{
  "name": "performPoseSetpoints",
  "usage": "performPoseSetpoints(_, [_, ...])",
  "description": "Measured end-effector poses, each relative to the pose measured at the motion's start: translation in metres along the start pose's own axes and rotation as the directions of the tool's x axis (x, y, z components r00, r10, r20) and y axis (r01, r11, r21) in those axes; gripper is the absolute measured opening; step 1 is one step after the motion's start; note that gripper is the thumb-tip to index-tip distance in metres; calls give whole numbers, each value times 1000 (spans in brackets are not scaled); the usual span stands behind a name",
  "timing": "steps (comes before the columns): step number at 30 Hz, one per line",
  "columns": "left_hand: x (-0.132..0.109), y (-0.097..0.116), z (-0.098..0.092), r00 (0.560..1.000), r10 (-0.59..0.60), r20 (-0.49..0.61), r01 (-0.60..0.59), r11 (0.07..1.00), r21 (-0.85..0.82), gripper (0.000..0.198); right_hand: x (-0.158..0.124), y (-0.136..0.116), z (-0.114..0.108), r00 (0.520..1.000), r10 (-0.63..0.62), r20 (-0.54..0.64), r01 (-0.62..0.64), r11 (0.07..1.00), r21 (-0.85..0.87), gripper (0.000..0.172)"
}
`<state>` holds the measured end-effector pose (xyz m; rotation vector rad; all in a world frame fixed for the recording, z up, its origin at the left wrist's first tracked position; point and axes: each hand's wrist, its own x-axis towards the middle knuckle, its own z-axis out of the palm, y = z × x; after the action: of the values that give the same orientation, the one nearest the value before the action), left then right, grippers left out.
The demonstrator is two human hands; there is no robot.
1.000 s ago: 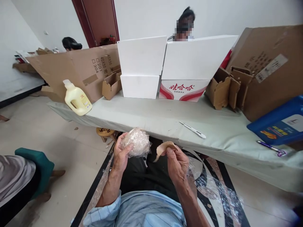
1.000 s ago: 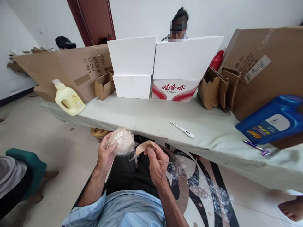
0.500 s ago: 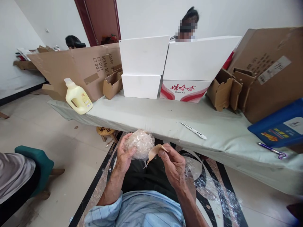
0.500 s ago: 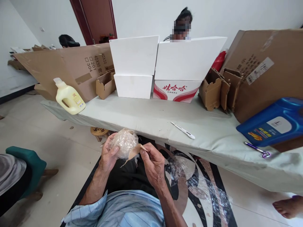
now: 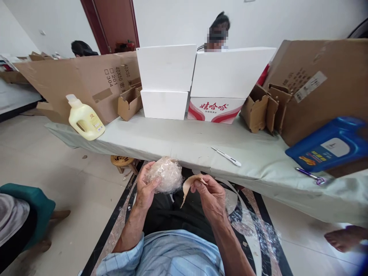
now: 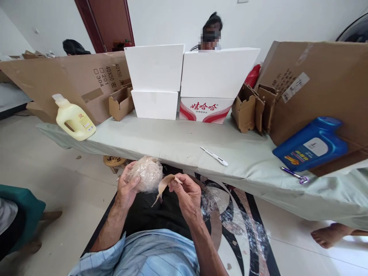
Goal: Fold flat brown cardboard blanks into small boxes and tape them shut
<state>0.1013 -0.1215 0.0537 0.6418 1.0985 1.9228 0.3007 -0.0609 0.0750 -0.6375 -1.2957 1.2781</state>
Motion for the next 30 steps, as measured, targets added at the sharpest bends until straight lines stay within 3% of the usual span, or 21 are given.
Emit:
performPoseSetpoints(5, [-2,-13,10,995,68,79,-71,997,34,103,-4,-4,14,989,-145,-17,135,952,-275,20])
performPoseSetpoints(8, [-5,-18,20,991,69,117,-75,996,44,106,-6,2,20,981,-191,-26,170,924,-341,16])
performPoseSetpoints(15, [-10,-27,29,986,-47,160,39,998,57,83,-7,10,18,991,-135,-1,126,929,-348,18])
performPoseSetpoints(23, [-13,-30,31,984,-92,153,91,996,11,74,-8,7,18,995,-103,-17,91,939,-330,13])
performPoseSetpoints(30, [-16,-27,33,987,-88,133,78,994,83,68,-5,-3,17,997,-77,12,77,951,-301,17])
